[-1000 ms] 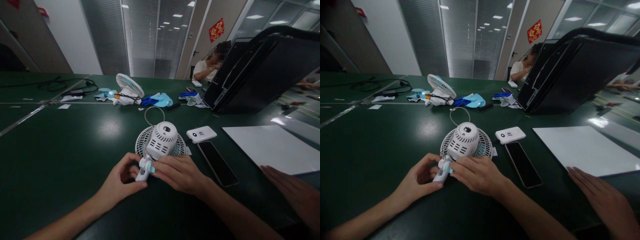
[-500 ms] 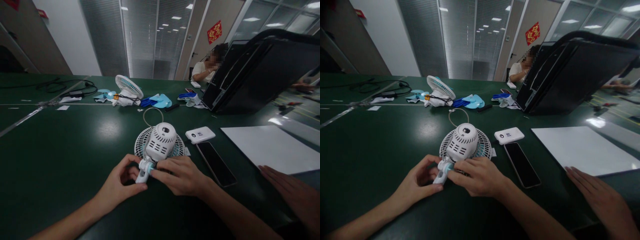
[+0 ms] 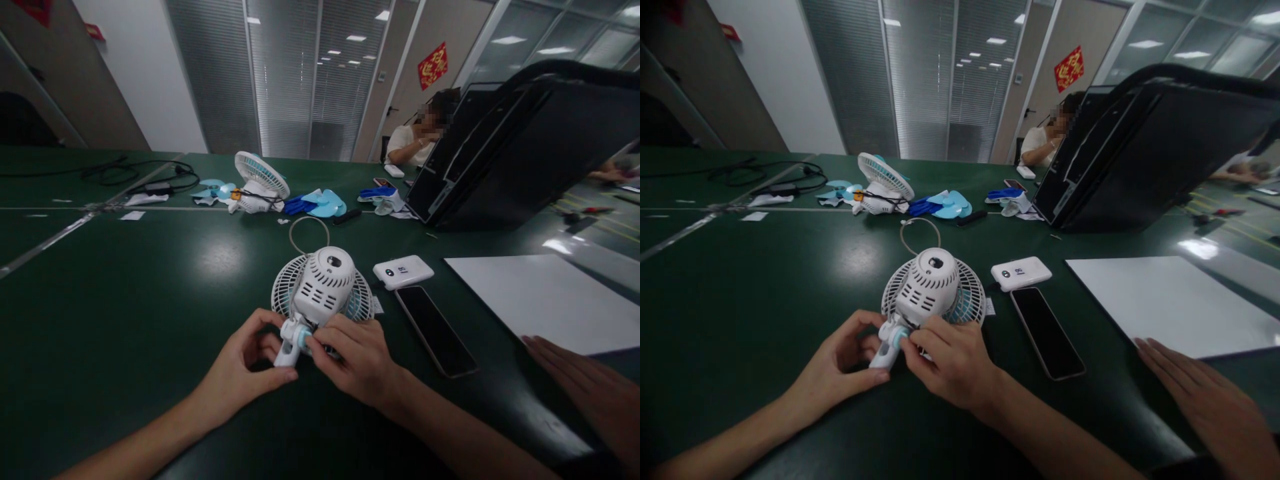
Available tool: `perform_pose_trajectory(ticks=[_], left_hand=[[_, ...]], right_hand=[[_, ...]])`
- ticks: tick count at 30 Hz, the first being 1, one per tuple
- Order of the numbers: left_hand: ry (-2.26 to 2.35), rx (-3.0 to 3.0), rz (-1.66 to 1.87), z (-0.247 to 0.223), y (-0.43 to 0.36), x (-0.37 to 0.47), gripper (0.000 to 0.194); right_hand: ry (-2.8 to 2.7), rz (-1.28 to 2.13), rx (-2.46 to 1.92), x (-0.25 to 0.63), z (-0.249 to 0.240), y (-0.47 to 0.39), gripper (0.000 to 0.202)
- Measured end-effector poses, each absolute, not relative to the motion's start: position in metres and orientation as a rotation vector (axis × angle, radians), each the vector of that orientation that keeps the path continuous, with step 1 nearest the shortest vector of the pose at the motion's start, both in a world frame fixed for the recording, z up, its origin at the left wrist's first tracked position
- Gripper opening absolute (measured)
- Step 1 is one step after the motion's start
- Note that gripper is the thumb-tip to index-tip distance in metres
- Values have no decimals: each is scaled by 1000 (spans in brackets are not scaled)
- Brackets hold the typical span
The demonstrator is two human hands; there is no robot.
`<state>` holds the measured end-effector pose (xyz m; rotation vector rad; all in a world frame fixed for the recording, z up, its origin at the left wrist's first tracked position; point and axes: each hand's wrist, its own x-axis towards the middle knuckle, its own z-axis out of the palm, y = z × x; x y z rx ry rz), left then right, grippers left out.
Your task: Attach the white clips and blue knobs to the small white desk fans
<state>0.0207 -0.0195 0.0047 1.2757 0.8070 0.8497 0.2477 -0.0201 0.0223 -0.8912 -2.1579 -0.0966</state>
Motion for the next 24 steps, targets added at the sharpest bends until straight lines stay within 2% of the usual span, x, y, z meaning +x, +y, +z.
perform_pose_trajectory(ticks=[5,7,9,17,24], left_hand=[[807,1280,848,1,-18,20,50],[819,1280,843,1,-18,19,50],[826,1284,835,1,-18,18,50],[821,1308,833,-1,-20,17,50],[825,1312,836,3,-20,19,49]], right_hand=[[-2240,-127,-806,259,29,-17,7],[-2343,-116,-712,266,32,-13,22],[-2395,-128,-643,272,33,-8,26],[-2377,-192,-616,270,31,-3,16],[-2441,-223,-589,274,32,-2,16]])
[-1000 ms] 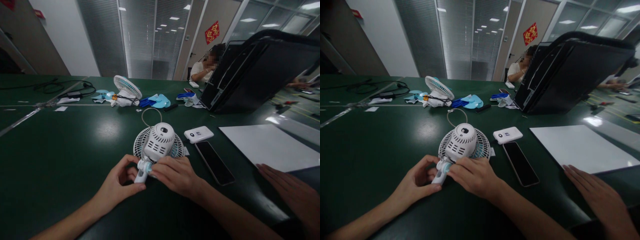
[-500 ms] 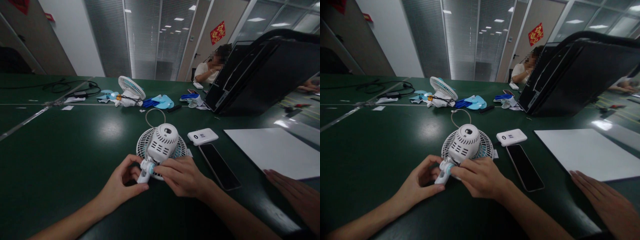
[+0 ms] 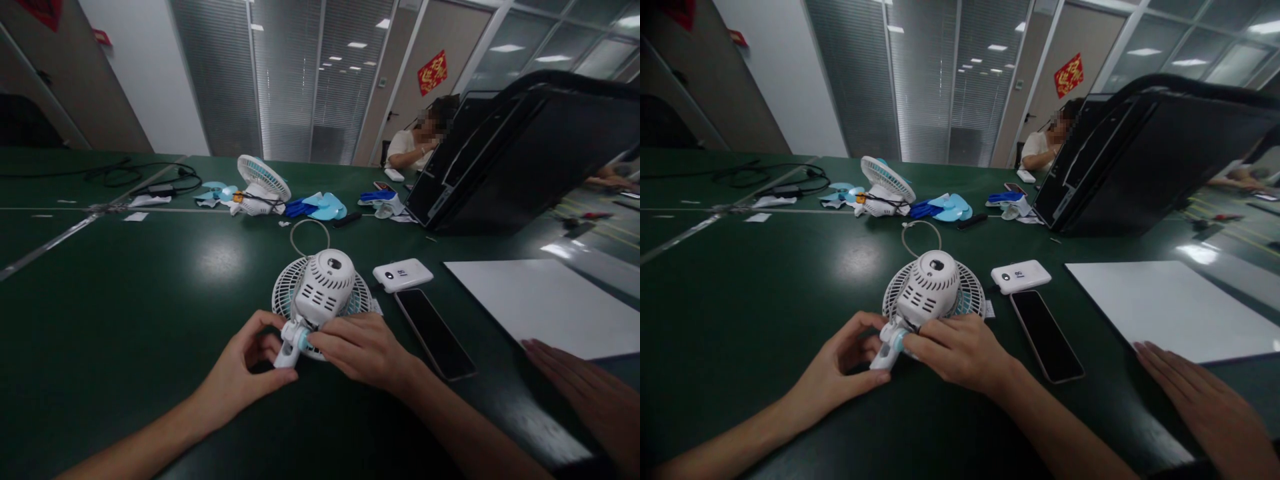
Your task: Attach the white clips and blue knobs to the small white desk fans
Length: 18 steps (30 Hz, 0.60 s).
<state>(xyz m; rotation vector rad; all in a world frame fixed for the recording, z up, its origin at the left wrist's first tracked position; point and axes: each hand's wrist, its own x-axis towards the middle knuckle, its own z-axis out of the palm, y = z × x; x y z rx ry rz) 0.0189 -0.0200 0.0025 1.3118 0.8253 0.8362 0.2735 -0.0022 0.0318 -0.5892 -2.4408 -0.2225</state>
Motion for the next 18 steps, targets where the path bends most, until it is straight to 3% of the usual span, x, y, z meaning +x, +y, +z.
perform_pose_trajectory(ticks=[5,9,18], left_hand=[[822,1318,844,2,-20,19,47],[798,1319,874,-1,-20,19,46],[782,1317,871,-7,-18,17,47]], right_hand=[[-2489,-239,-571,277,34,-1,18],[-2492,-246,-581,274,33,0,7],[-2438,-233,-585,272,27,-3,13]])
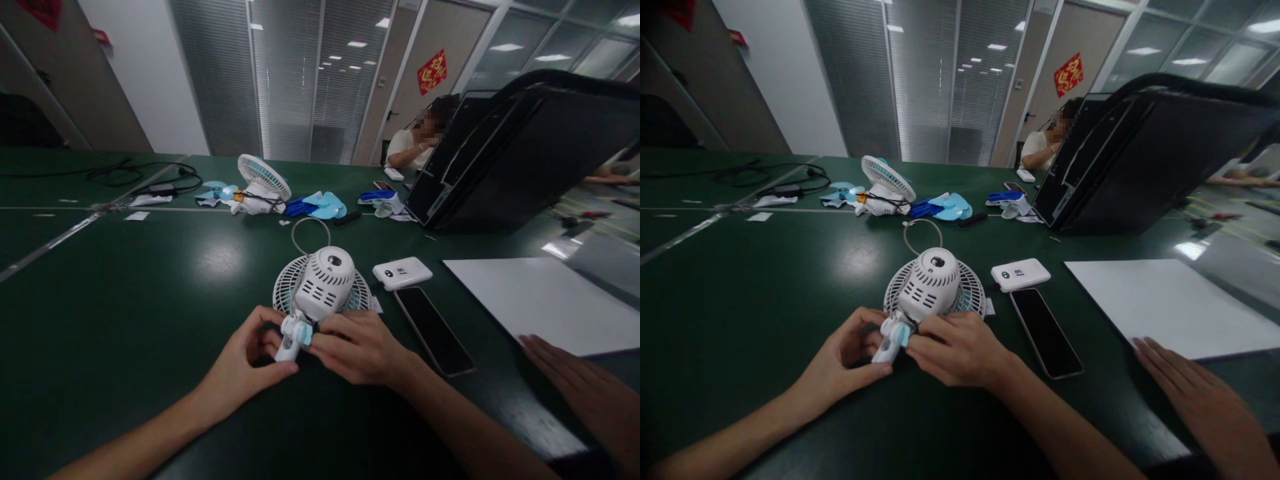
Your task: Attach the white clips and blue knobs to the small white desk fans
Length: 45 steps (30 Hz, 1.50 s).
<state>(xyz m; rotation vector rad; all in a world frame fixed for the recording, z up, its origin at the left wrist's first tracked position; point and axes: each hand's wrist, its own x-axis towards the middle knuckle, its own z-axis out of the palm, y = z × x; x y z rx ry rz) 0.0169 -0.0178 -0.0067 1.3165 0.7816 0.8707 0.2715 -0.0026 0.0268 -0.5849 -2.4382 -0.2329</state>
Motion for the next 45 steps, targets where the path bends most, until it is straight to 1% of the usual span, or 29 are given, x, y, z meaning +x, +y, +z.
perform_pose_trajectory(ticks=[7,17,24,27,32,36,40,42,45], left_hand=[[815,1314,862,1,-21,18,46],[806,1291,876,3,-19,20,44],[797,1286,890,4,-20,21,43],[791,1287,901,2,-19,21,44],[789,1305,905,0,-20,20,45],[807,1331,894,1,-20,20,44],[835,1327,889,4,-20,21,44],[830,1324,886,4,-19,21,44],[818,1323,891,3,-19,21,43]], right_hand=[[-2349,-221,-541,269,31,-7,21],[-2354,-190,-619,271,31,-6,19],[-2397,-104,-701,268,32,-9,12],[-2411,-144,-697,267,30,-8,7],[-2403,-174,-626,267,26,-6,6],[-2308,-108,-555,266,26,-7,13],[-2256,-63,-598,264,25,-8,21],[-2244,-46,-646,263,25,-9,21],[-2256,-40,-709,262,27,-10,16]])
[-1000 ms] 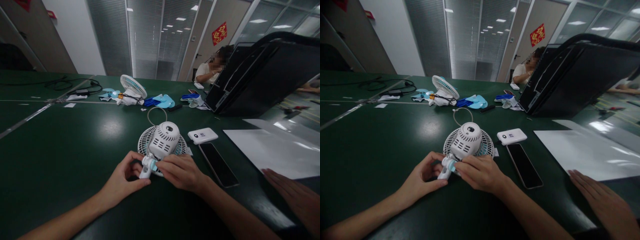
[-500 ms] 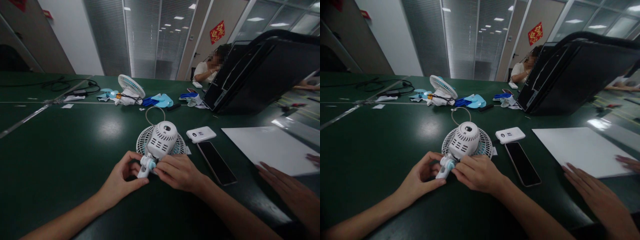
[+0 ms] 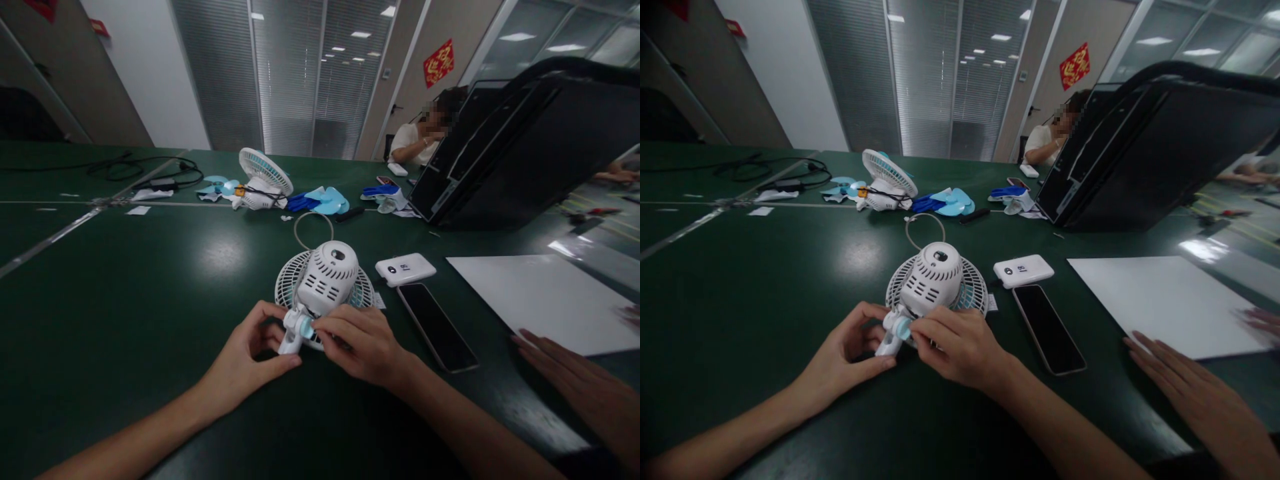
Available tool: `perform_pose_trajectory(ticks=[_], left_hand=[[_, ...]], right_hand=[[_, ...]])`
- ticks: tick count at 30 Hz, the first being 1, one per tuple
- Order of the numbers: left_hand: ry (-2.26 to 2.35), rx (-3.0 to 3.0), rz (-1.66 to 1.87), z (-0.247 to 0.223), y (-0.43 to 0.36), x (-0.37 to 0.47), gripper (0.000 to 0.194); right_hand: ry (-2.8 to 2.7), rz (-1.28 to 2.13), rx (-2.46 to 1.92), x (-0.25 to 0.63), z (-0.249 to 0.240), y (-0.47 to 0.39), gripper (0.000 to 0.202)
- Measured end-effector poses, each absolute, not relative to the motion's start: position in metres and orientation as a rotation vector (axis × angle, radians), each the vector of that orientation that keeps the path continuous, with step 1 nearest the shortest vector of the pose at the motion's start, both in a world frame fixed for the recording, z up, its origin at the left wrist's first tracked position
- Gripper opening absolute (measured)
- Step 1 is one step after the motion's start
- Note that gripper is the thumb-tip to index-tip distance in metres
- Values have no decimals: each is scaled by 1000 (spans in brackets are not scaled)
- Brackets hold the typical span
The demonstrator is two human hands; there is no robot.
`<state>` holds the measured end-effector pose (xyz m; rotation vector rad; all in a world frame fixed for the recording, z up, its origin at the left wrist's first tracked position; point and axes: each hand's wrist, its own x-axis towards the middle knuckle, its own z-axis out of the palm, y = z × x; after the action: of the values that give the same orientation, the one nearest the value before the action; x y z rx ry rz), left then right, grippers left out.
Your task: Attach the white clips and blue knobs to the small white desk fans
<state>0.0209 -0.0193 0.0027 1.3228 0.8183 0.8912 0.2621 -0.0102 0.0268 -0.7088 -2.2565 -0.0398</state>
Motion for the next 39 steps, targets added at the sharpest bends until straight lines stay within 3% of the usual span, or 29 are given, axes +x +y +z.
perform_pose_trajectory(ticks=[11,20,34,39], left_hand=[[810,1312,887,3,-20,21,45],[830,1343,892,1,-21,20,44],[791,1302,881,1,-22,20,46],[810,1326,886,1,-22,20,45]], right_hand=[[-2324,-30,-714,264,26,-11,12],[-2231,-51,-624,259,22,-13,28],[-2238,-28,-741,262,22,-14,14],[-2250,-25,-595,261,21,-15,21]])
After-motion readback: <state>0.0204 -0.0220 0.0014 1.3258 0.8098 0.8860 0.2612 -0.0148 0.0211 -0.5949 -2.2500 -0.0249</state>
